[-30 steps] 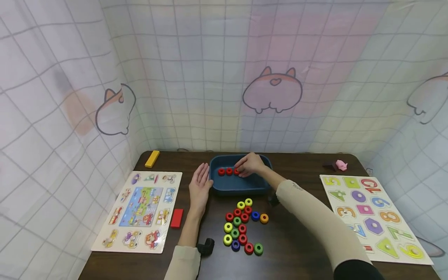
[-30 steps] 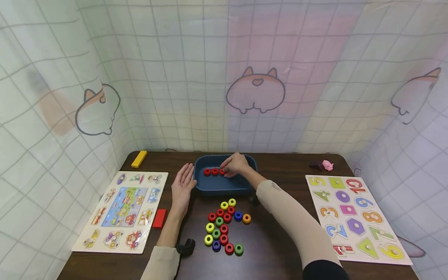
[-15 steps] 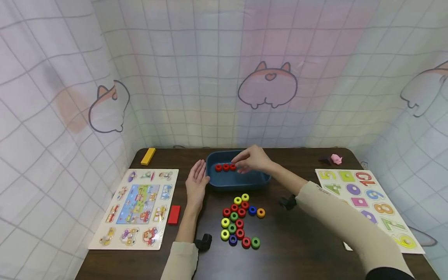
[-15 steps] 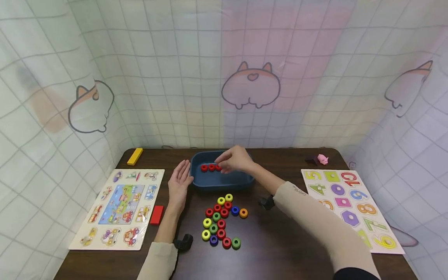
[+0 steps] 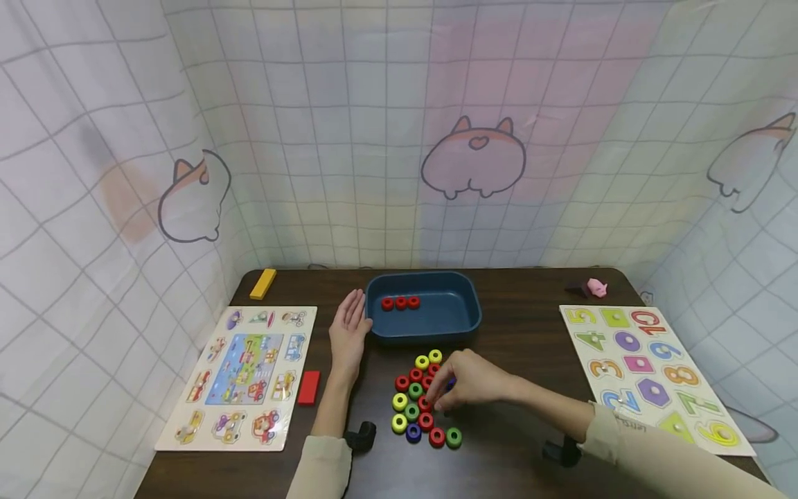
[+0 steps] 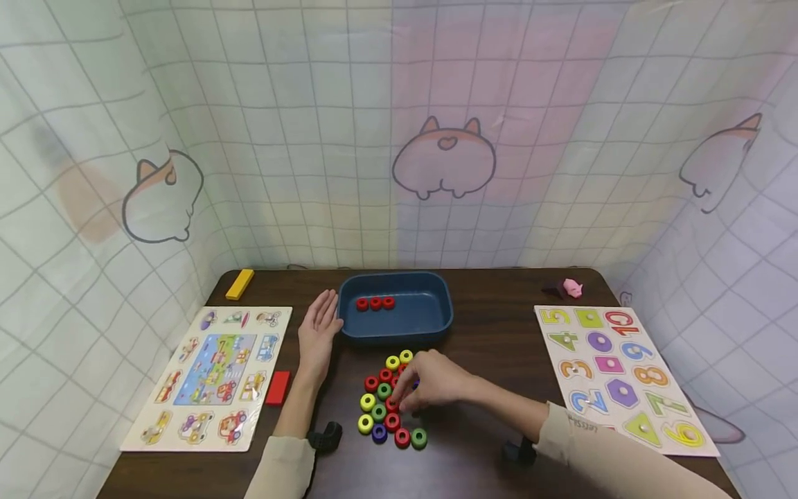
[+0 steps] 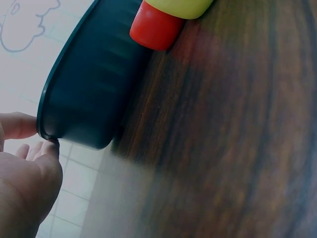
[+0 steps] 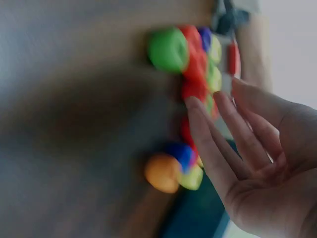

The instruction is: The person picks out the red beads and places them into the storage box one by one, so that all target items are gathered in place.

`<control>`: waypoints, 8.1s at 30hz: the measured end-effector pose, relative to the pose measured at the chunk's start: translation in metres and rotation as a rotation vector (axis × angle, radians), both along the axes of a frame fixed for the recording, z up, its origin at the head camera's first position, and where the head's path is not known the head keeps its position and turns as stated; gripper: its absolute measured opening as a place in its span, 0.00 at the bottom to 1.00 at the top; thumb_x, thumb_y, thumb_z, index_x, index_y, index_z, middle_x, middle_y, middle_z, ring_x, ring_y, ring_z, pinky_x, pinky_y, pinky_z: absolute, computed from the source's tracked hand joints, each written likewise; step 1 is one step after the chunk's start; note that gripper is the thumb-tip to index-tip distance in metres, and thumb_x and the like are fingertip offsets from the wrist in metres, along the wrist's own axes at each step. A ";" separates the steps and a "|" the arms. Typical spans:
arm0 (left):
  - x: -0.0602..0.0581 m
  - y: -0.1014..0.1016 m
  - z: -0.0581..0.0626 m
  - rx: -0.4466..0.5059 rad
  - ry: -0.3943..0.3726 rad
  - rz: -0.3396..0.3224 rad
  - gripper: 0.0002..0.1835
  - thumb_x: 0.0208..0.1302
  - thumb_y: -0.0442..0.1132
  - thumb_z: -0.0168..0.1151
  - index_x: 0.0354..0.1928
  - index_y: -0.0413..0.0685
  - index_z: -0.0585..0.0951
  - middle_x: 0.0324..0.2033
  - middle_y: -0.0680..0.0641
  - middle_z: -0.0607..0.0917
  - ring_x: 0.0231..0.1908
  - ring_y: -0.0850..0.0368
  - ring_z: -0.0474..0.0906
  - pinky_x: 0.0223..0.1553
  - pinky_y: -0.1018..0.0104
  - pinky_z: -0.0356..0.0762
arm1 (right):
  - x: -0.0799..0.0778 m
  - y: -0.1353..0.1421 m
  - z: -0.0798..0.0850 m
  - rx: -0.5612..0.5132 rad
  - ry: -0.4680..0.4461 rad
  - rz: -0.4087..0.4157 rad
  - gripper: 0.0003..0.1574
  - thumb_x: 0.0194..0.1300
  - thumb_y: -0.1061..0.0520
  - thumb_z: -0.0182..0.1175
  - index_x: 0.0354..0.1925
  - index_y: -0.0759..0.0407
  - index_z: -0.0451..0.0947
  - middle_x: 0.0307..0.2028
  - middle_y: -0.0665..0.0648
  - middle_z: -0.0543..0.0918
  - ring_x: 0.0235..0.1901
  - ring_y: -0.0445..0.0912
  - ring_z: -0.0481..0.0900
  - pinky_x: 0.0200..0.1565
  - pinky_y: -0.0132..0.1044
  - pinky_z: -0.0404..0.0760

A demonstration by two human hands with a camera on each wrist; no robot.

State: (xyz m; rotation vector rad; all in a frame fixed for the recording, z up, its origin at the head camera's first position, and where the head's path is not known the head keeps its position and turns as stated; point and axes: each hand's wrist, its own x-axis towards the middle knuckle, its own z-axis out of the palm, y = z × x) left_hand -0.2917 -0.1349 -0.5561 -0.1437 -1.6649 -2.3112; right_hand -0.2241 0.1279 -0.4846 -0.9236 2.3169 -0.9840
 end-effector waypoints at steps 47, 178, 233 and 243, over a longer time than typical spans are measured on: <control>0.010 -0.001 0.016 0.035 0.030 -0.048 0.35 0.62 0.15 0.51 0.71 0.37 0.61 0.71 0.36 0.63 0.71 0.43 0.58 0.68 0.60 0.62 | -0.187 -0.016 -0.010 -0.129 -0.116 -0.509 0.14 0.59 0.69 0.65 0.45 0.71 0.83 0.35 0.69 0.87 0.33 0.61 0.87 0.37 0.53 0.87; 0.012 -0.001 0.018 0.037 0.018 -0.049 0.34 0.62 0.16 0.52 0.70 0.41 0.62 0.71 0.36 0.63 0.71 0.43 0.58 0.68 0.57 0.60 | -0.008 -0.021 -0.024 0.025 0.026 -0.075 0.10 0.45 0.57 0.79 0.27 0.47 0.88 0.25 0.44 0.86 0.19 0.43 0.83 0.21 0.35 0.83; 0.009 -0.001 0.018 0.008 0.006 -0.018 0.35 0.63 0.16 0.50 0.71 0.42 0.61 0.71 0.34 0.61 0.71 0.42 0.57 0.68 0.55 0.61 | -0.059 -0.029 0.037 -0.070 -0.203 -0.119 0.08 0.59 0.63 0.69 0.39 0.55 0.88 0.35 0.56 0.89 0.30 0.57 0.87 0.34 0.51 0.87; 0.014 0.000 0.023 0.032 -0.010 -0.057 0.34 0.64 0.19 0.53 0.71 0.42 0.61 0.72 0.36 0.61 0.72 0.43 0.56 0.70 0.51 0.56 | -0.019 -0.011 -0.015 -0.035 -0.184 -0.191 0.11 0.55 0.69 0.68 0.38 0.61 0.88 0.31 0.59 0.88 0.25 0.56 0.87 0.28 0.49 0.87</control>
